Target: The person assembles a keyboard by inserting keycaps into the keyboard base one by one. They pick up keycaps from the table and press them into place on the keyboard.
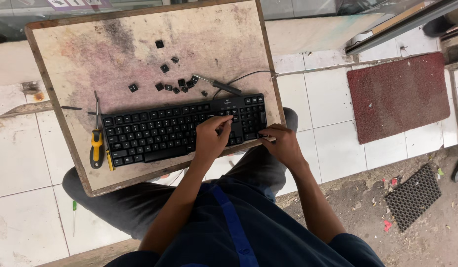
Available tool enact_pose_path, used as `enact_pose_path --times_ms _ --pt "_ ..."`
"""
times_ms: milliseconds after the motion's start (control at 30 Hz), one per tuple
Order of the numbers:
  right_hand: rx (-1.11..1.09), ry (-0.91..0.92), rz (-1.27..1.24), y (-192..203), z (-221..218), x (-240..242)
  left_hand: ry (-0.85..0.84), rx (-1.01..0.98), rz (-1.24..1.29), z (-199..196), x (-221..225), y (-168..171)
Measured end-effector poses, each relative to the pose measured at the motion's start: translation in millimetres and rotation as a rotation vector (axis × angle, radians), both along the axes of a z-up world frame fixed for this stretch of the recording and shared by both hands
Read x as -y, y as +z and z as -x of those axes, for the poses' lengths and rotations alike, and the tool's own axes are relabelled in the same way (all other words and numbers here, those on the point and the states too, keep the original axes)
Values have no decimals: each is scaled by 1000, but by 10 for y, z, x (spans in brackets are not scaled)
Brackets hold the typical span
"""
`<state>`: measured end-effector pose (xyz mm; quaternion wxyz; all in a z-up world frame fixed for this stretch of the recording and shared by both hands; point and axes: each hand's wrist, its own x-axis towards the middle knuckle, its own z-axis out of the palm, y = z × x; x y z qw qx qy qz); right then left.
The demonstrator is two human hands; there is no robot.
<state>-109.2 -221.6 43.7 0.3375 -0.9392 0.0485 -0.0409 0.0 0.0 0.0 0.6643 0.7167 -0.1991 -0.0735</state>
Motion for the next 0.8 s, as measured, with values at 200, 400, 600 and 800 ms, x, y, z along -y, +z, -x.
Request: enact_pose_path --times_ms 200,400,600,800 --pt "-37 -18 -8 -48 -71 13 -37 46 -36 53 11 -122" --pt "-218 -21 33 -173 -189 130 -35 72 -59 51 13 -153" --pt "-365 -33 -54 -228 -339 296 -23 79 -51 56 27 -194" --pt "-370 25 -62 -15 -322 258 11 104 -17 35 26 -229"
